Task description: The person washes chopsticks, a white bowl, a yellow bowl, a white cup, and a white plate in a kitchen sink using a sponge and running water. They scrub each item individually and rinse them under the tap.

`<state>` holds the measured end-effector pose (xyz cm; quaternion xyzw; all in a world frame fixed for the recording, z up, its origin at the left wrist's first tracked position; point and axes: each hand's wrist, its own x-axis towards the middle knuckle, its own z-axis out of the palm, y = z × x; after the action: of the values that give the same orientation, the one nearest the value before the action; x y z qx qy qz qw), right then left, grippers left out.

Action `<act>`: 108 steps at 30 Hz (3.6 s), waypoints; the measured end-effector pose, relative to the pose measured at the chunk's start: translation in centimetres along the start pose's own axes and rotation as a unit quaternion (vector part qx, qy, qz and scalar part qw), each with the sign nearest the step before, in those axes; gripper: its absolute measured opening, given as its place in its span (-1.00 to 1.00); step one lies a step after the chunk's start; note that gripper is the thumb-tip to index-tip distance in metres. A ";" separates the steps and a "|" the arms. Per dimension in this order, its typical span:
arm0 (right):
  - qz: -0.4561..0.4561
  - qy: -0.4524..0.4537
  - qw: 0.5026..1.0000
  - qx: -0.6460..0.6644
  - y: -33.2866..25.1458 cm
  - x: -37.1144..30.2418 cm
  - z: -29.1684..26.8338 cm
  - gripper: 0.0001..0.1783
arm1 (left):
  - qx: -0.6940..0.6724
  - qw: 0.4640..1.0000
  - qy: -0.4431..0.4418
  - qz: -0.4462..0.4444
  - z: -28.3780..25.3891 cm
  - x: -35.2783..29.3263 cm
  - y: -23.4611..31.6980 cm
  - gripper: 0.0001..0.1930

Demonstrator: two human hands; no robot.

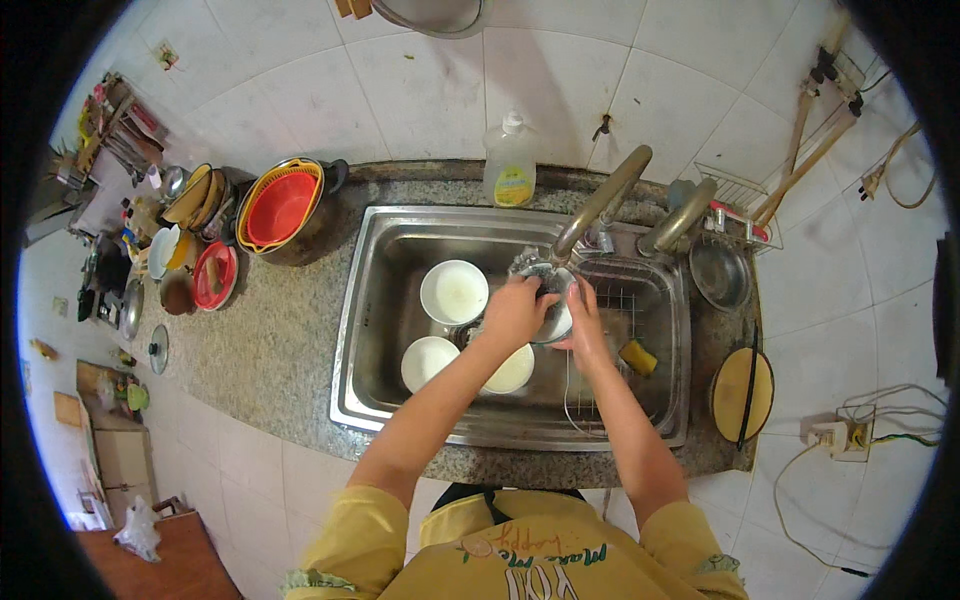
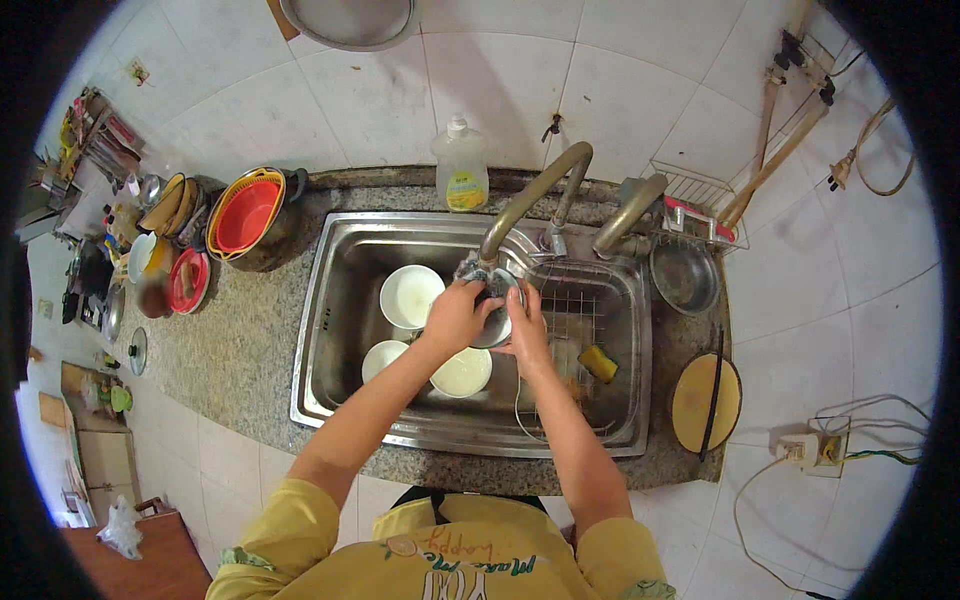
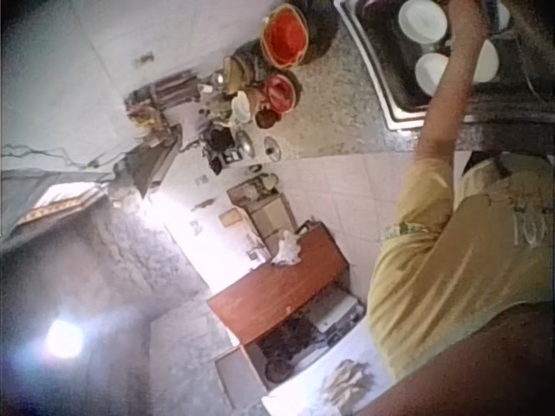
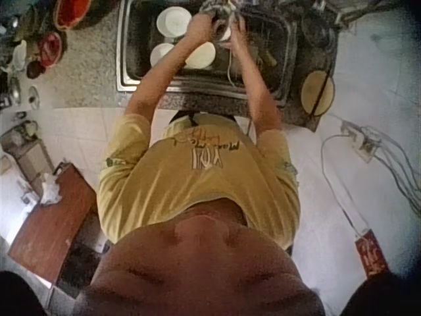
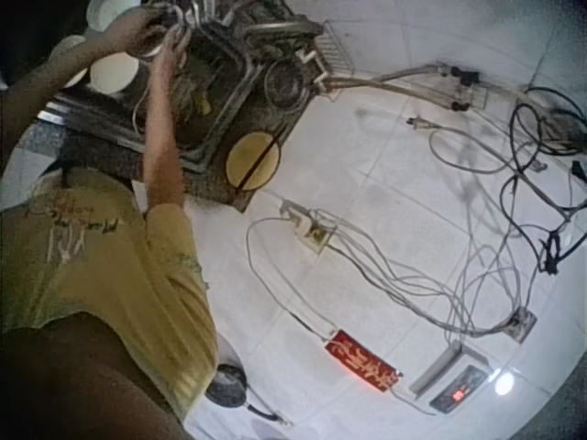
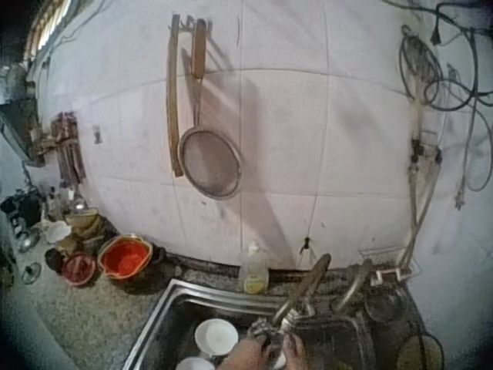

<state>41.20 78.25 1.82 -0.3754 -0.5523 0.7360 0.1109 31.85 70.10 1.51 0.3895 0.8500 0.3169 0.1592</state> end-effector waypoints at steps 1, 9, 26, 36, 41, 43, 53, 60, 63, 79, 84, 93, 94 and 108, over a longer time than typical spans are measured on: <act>0.000 -0.003 1.000 0.001 -0.2 -0.1 0.1 -0.41 | -0.124 0.992 -0.018 0.007 0.4 0.1 0.0 -0.64; -0.031 0.023 0.998 -0.049 -0.4 0.2 0.3 -0.46 | 0.153 0.984 -0.089 0.009 -1.5 -0.1 0.8 -0.63; 0.116 -0.094 0.986 0.077 0.0 -0.3 0.6 -0.44 | 0.013 0.982 0.121 0.141 -1.9 0.8 -0.9 -0.52; -0.093 -0.029 0.966 -0.240 1.3 0.6 0.2 -0.33 | 0.111 0.994 0.011 -0.011 -1.4 0.7 -2.9 -0.65; -0.158 -0.023 0.948 -0.275 1.9 1.7 0.8 -0.37 | 0.088 0.928 0.135 0.336 -2.0 0.0 0.7 -0.71; -0.161 -0.020 0.950 -0.268 1.7 1.6 0.4 -0.37 | 0.058 0.959 0.147 0.236 -1.4 0.1 0.0 -0.71; -0.149 0.008 0.988 0.034 0.4 0.6 1.7 -0.27 | -0.696 0.626 -0.169 -0.310 2.4 -2.7 -3.0 -0.74; -0.117 -0.004 0.992 0.054 3.2 2.7 0.5 -0.40 | -0.571 0.781 0.046 -0.247 3.2 -2.5 -4.1 -0.76; -0.191 0.026 0.936 -0.294 2.4 3.5 -1.1 -0.49 | -0.141 0.977 0.146 -0.058 0.7 -2.3 -4.5 -0.64; -0.248 0.042 0.941 -0.227 1.8 1.8 1.4 -0.53 | -0.693 0.684 0.002 -0.228 2.4 -1.9 -4.0 -0.69; -0.067 0.029 0.997 0.009 1.2 1.4 2.3 -0.58 | -0.589 0.793 0.079 -0.134 5.4 -2.5 -6.8 -0.74; 0.207 -0.114 0.859 0.455 0.3 -0.4 0.4 -0.77 | -0.209 0.931 0.299 -0.009 -1.2 -3.4 -4.0 -0.61; 0.176 -0.127 0.853 0.475 0.4 -0.3 0.7 -0.77 | -0.175 0.934 0.310 0.013 -1.1 -3.4 -4.3 -0.59; -0.069 -0.030 0.986 0.149 1.8 1.1 0.4 -0.83 | -0.087 0.967 0.210 0.112 -1.7 -5.2 0.0 -0.38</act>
<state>40.60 77.93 -0.28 -0.2937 -0.4637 0.8117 0.1998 34.32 65.47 2.87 0.3911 0.7847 0.4802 -0.0262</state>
